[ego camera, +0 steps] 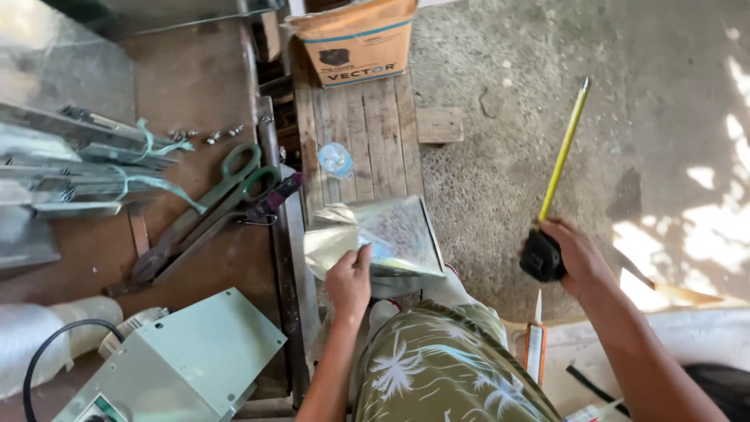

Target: Assembling a small industrial blower by attaching a metal funnel and a flexible duct.

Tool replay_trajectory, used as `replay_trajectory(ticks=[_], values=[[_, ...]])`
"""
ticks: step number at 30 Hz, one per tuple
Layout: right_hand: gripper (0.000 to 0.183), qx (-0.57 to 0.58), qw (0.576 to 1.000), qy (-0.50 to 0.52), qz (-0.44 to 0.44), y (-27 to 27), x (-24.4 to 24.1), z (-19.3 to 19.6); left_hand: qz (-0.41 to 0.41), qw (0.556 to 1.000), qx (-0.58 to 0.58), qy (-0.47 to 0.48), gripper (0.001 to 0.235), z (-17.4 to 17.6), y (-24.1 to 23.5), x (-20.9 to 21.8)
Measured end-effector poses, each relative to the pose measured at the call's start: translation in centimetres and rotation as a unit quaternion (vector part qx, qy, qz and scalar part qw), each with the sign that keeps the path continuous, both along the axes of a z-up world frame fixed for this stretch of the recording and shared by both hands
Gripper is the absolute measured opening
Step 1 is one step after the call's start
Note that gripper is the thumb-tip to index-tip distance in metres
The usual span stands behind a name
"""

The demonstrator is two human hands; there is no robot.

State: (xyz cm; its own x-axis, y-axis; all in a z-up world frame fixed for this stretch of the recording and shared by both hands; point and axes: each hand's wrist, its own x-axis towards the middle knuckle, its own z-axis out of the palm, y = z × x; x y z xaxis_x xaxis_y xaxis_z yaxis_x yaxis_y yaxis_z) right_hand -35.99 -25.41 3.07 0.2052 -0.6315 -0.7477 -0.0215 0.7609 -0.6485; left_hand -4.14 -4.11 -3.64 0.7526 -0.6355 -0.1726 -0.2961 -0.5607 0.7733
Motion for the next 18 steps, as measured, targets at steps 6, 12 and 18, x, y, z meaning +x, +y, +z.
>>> replay_trajectory(ticks=[6, 12, 18], values=[[0.027, 0.097, 0.994, 0.032, 0.035, 3.1, -2.8, -5.7, -0.043, 0.996, 0.072, -0.039, 0.036, -6.8, -3.3, -1.4], [0.033, 0.129, 0.974, 0.118, 0.147, 4.2, -4.0, -7.7, -0.154, 0.985, 0.069, -0.025, 0.03, -8.7, -5.2, -3.3], [0.041, 0.095, 0.956, 0.177, 0.212, -0.5, -1.9, -7.6, -0.194, 0.979, -0.01, -0.053, 0.029, 4.3, -10.8, -1.0]])
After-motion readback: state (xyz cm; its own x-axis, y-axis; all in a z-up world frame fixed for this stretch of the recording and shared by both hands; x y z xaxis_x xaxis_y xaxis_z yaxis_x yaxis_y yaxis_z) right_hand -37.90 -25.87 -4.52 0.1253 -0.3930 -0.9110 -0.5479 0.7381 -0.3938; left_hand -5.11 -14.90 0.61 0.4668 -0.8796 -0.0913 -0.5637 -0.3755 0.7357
